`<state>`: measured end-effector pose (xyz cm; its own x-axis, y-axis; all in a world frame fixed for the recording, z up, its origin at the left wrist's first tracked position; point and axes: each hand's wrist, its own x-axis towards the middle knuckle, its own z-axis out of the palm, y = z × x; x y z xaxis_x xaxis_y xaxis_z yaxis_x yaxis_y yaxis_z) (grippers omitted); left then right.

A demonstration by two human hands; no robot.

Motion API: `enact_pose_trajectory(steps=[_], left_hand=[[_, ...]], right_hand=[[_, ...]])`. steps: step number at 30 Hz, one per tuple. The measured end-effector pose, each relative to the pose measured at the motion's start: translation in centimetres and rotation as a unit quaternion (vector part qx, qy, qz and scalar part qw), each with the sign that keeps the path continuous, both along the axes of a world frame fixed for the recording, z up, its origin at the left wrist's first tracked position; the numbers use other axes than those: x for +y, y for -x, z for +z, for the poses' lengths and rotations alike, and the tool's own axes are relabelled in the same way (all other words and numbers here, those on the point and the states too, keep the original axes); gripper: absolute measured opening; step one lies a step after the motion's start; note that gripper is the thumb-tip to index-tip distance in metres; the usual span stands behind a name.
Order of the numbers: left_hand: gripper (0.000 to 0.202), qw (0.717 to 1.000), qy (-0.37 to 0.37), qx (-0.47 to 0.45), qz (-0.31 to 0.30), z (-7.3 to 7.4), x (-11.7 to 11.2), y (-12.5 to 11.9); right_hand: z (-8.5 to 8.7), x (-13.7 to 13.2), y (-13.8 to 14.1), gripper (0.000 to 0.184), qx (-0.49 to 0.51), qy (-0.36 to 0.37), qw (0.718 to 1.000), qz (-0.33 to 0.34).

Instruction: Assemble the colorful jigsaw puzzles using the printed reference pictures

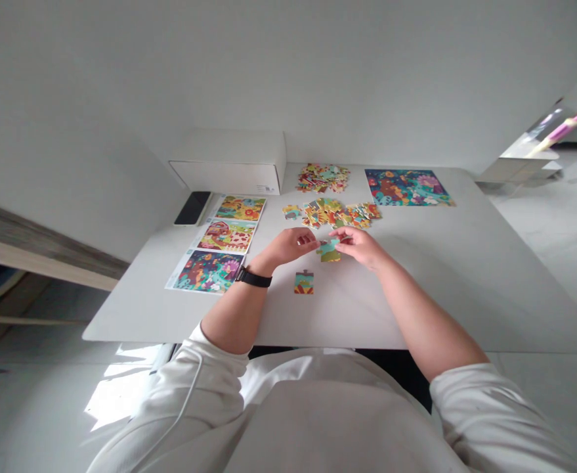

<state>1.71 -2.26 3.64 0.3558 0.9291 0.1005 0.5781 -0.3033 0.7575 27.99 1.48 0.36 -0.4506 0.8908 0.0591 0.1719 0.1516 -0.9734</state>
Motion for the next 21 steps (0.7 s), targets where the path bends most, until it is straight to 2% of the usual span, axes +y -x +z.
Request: enact_pose_trajectory(steps=[7,14,21], left_hand=[[0.039,0.999,0.016,-0.035,0.003,0.22,0.12,-0.05],[0.038,0.998,0.03,-0.047,-0.016,0.5,-0.12,-0.19],[0.038,0.998,0.021,-0.053,0.002,0.62,-0.16,-0.12]], right_hand=[[0.25,-0.43,0.65,0.048,0.07,0.068,0.995,-0.01],[0.39,-0.53,0.8,0.049,0.093,0.078,0.992,-0.028],[0.73,-0.23,0.35,0.043,0.131,0.09,0.987,-0.039]])
